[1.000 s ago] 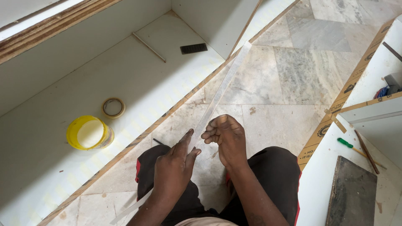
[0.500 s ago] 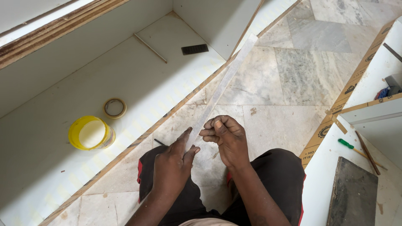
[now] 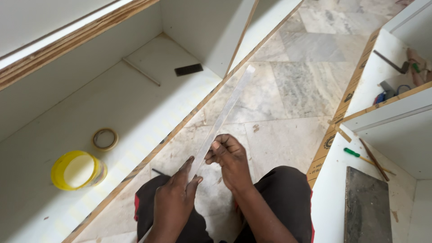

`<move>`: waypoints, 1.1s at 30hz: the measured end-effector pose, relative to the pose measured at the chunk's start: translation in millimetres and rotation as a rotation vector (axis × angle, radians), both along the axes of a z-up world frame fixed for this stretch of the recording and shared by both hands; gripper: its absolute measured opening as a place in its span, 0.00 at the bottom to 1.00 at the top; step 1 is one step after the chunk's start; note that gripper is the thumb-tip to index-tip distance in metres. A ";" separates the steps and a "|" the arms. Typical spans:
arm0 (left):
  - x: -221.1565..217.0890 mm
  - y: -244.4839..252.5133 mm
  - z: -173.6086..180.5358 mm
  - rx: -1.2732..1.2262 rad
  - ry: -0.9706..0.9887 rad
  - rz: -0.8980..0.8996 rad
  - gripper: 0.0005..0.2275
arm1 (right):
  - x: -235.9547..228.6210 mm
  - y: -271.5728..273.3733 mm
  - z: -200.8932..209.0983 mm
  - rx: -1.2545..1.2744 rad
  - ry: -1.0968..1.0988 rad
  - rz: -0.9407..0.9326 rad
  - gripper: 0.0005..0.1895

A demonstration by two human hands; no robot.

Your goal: The person marks a wooden frame with a pencil, then applies adhesive from a yellow container to a white plastic strip using a small wooden stick. They continue applying adhesive along the length of the strip.

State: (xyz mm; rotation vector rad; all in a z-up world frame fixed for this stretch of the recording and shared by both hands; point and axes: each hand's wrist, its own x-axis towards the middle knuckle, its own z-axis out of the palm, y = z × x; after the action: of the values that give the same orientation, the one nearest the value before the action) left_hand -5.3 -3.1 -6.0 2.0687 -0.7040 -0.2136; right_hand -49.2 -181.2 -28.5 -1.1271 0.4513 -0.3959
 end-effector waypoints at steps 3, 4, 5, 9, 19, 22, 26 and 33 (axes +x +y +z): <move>4.0 -1.8 4.3 0.052 0.113 -0.013 0.25 | 0.2 0.1 2.1 0.063 -0.005 0.027 0.07; 5.9 -2.5 6.9 0.080 0.168 -0.015 0.26 | 0.3 -0.8 3.2 0.066 -0.008 0.028 0.07; 7.1 -4.0 10.5 0.050 0.220 -0.020 0.27 | -0.2 -1.0 4.4 0.071 -0.010 0.033 0.08; 10.6 -11.3 27.1 0.031 0.472 -0.008 0.30 | -3.3 4.5 5.6 0.055 -0.032 0.096 0.08; 5.8 -6.2 37.4 -0.060 0.375 0.016 0.26 | 3.9 -4.6 27.8 0.071 -0.007 -0.105 0.18; 5.0 -4.6 35.9 -0.019 0.410 0.019 0.26 | 9.2 -4.2 43.1 0.013 -0.006 -0.139 0.20; 2.1 -4.2 31.2 -0.084 0.304 0.009 0.24 | 19.3 -5.2 50.2 -0.032 -0.047 -0.126 0.13; 1.5 -4.2 31.9 -0.050 0.372 0.008 0.24 | 21.5 -11.2 35.6 -0.085 -0.106 -0.156 0.06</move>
State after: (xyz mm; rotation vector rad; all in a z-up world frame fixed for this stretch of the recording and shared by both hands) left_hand -3.9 -7.2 25.9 1.9114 -0.4671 -0.5538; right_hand -27.7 -192.4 7.1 -1.1505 0.4334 -0.6132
